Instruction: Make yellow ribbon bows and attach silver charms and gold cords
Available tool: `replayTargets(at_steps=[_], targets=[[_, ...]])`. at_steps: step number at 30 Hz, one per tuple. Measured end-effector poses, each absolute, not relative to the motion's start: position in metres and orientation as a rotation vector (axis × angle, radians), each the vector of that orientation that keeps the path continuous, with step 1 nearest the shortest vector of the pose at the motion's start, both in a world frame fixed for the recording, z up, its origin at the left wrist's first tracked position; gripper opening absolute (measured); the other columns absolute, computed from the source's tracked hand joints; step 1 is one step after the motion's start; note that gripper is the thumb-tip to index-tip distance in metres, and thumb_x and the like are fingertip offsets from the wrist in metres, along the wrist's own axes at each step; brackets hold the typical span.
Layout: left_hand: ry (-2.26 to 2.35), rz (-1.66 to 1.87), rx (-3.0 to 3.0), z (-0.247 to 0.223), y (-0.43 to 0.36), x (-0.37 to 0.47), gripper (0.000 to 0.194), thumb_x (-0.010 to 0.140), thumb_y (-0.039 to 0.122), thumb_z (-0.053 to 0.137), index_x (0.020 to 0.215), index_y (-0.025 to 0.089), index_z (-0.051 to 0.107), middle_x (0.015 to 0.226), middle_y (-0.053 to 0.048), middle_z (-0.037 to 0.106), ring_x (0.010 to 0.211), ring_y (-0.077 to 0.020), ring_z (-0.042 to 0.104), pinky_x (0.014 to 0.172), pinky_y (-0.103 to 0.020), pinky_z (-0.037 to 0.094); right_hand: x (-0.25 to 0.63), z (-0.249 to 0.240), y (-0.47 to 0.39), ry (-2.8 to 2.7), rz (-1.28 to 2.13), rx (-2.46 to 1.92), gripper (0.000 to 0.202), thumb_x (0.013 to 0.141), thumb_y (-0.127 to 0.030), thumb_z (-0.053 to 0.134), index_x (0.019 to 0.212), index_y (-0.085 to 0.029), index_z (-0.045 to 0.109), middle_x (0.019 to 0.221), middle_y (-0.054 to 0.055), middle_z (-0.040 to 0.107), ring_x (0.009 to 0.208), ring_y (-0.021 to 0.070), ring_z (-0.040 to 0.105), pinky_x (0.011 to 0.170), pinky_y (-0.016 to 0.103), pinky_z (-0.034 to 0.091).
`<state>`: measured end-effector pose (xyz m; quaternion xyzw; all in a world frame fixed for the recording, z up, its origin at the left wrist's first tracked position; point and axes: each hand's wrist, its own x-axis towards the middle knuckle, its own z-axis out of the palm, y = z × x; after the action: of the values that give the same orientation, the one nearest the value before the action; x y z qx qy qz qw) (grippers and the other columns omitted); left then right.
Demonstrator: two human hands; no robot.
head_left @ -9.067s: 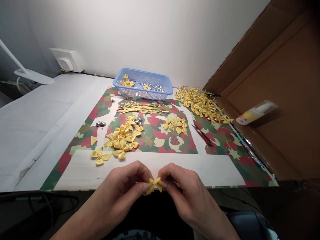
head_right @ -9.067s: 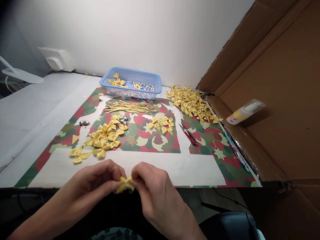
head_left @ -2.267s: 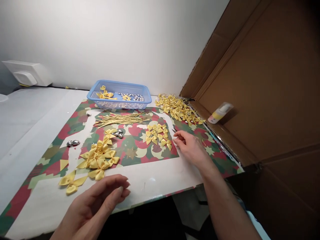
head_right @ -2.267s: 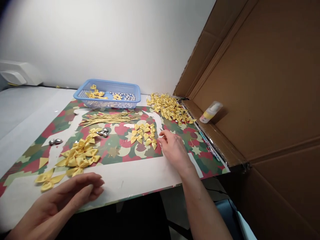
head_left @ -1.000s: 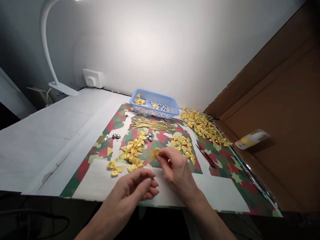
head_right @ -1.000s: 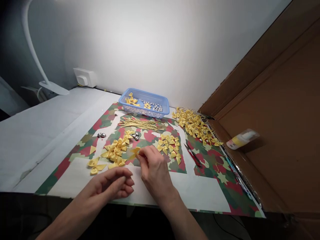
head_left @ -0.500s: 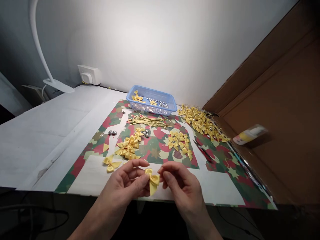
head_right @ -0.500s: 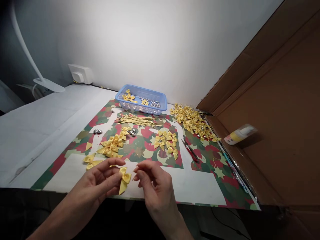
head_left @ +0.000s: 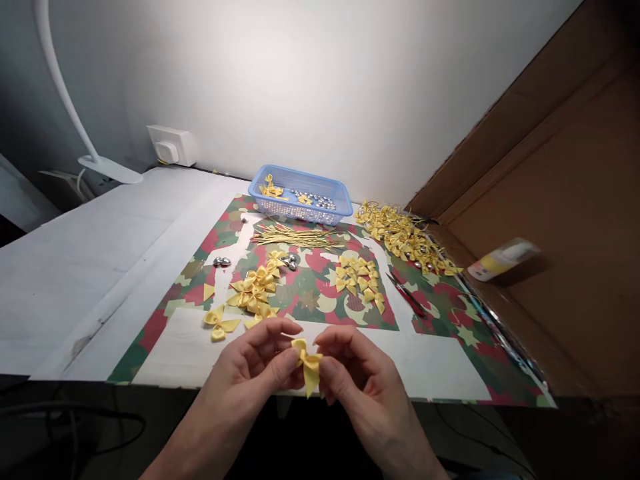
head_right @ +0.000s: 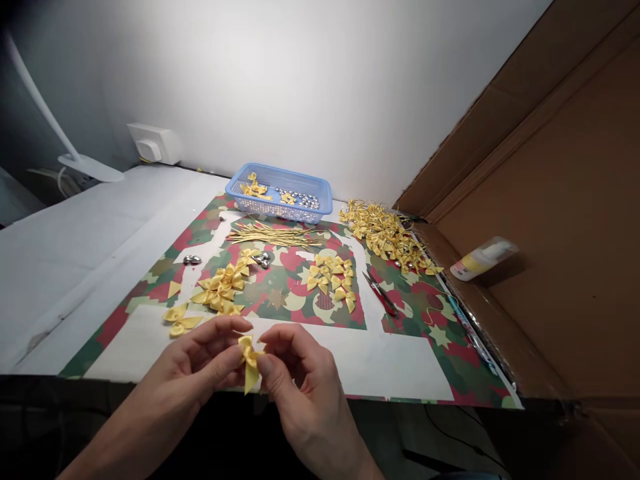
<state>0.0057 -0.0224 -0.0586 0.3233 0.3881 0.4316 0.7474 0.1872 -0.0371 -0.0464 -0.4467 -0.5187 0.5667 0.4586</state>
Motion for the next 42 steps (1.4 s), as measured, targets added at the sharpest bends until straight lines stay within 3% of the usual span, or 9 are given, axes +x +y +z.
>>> replayTargets(at_steps=[4, 9, 13, 17, 20, 24, 28, 33, 42], targets=[[0.658, 0.815, 0.415, -0.054, -0.022, 0.01, 0.027, 0.085, 0.026, 0.085, 0.11, 0.022, 0.073, 0.076, 0.002, 0.067, 0.064, -0.0078, 0.061, 0.067, -0.018, 0.053, 0.192, -0.051, -0.032, -1.328, 1.329, -1.037, 0.018, 0.102, -0.037, 0.062, 0.116, -0.031, 0.07, 0.1, 0.0, 0.063, 0.08, 0.0108, 0.057, 0.072, 0.02, 0.047], [0.597, 0.711, 0.352, -0.052, -0.023, 0.015, 0.031, 0.085, 0.024, 0.085, 0.113, 0.02, 0.073, 0.075, 0.002, 0.063, 0.058, -0.0045, 0.054, 0.063, -0.016, 0.049, 0.191, -0.046, -0.026, -1.407, 1.381, -0.971, 0.011, 0.096, -0.027, 0.067, 0.087, -0.022, 0.071, 0.108, 0.004, 0.059, 0.102, 0.0183, 0.06, 0.085, 0.026, 0.049], [0.762, 0.81, 0.51, -0.052, -0.024, 0.009, 0.032, 0.087, 0.046, 0.079, 0.108, 0.023, 0.074, 0.089, -0.003, 0.071, 0.08, -0.0142, 0.067, 0.077, -0.025, 0.056, 0.194, -0.039, -0.03, -1.493, 1.297, -1.119, 0.016, 0.099, -0.026, 0.059, 0.084, -0.021, 0.062, 0.093, 0.002, 0.061, 0.086, 0.0159, 0.058, 0.073, 0.025, 0.046], [0.998, 0.992, 0.836, -0.049, -0.025, -0.001, 0.045, 0.083, 0.064, 0.073, 0.104, 0.024, 0.077, 0.098, -0.005, 0.074, 0.095, -0.0222, 0.067, 0.084, -0.028, 0.056, 0.198, -0.03, -0.035, -1.686, 1.119, -1.33, 0.016, 0.101, -0.022, 0.054, 0.087, -0.022, 0.062, 0.08, -0.003, 0.061, 0.072, 0.0125, 0.053, 0.065, 0.024, 0.04], [1.001, 0.936, 0.99, -0.047, -0.026, -0.002, 0.032, 0.084, 0.047, 0.081, 0.108, 0.027, 0.075, 0.091, -0.001, 0.074, 0.086, -0.0192, 0.066, 0.075, -0.025, 0.054, 0.196, -0.025, -0.034, -1.728, 1.143, -1.342, 0.015, 0.1, -0.019, 0.054, 0.091, -0.022, 0.065, 0.083, -0.003, 0.065, 0.075, 0.0126, 0.056, 0.069, 0.024, 0.042], [0.9, 0.867, 0.922, -0.05, -0.024, 0.001, 0.022, 0.085, 0.028, 0.081, 0.106, 0.026, 0.074, 0.08, 0.001, 0.075, 0.074, -0.0154, 0.064, 0.068, -0.024, 0.051, 0.194, -0.025, -0.034, -1.63, 1.251, -1.334, 0.015, 0.104, -0.029, 0.051, 0.099, -0.023, 0.064, 0.085, -0.002, 0.064, 0.075, 0.0141, 0.056, 0.065, 0.025, 0.043], [0.913, 0.905, 0.906, -0.054, -0.022, 0.001, 0.019, 0.085, 0.025, 0.08, 0.104, 0.025, 0.076, 0.072, 0.003, 0.07, 0.069, -0.0136, 0.061, 0.065, -0.022, 0.048, 0.197, -0.024, -0.037, -1.622, 1.298, -1.299, 0.012, 0.103, -0.032, 0.055, 0.103, -0.024, 0.065, 0.088, -0.001, 0.065, 0.078, 0.0148, 0.059, 0.067, 0.025, 0.045], [0.909, 0.853, 1.08, -0.052, -0.023, -0.001, 0.007, 0.089, 0.025, 0.075, 0.094, 0.022, 0.078, 0.082, -0.002, 0.071, 0.076, -0.0166, 0.061, 0.068, -0.024, 0.048, 0.199, -0.024, -0.036, -1.713, 1.26, -1.315, 0.009, 0.099, -0.02, 0.061, 0.091, -0.023, 0.065, 0.082, -0.004, 0.063, 0.074, 0.0124, 0.057, 0.071, 0.024, 0.044], [1.062, 0.625, 1.519, -0.043, -0.022, -0.007, 0.014, 0.091, 0.022, 0.062, 0.081, 0.02, 0.07, 0.068, 0.0, 0.063, 0.064, -0.0165, 0.056, 0.059, -0.025, 0.043, 0.2, -0.026, -0.031, -1.961, 1.168, -1.34, 0.02, 0.095, -0.005, 0.055, 0.087, -0.023, 0.057, 0.083, -0.005, 0.062, 0.075, 0.0124, 0.056, 0.069, 0.023, 0.041]])
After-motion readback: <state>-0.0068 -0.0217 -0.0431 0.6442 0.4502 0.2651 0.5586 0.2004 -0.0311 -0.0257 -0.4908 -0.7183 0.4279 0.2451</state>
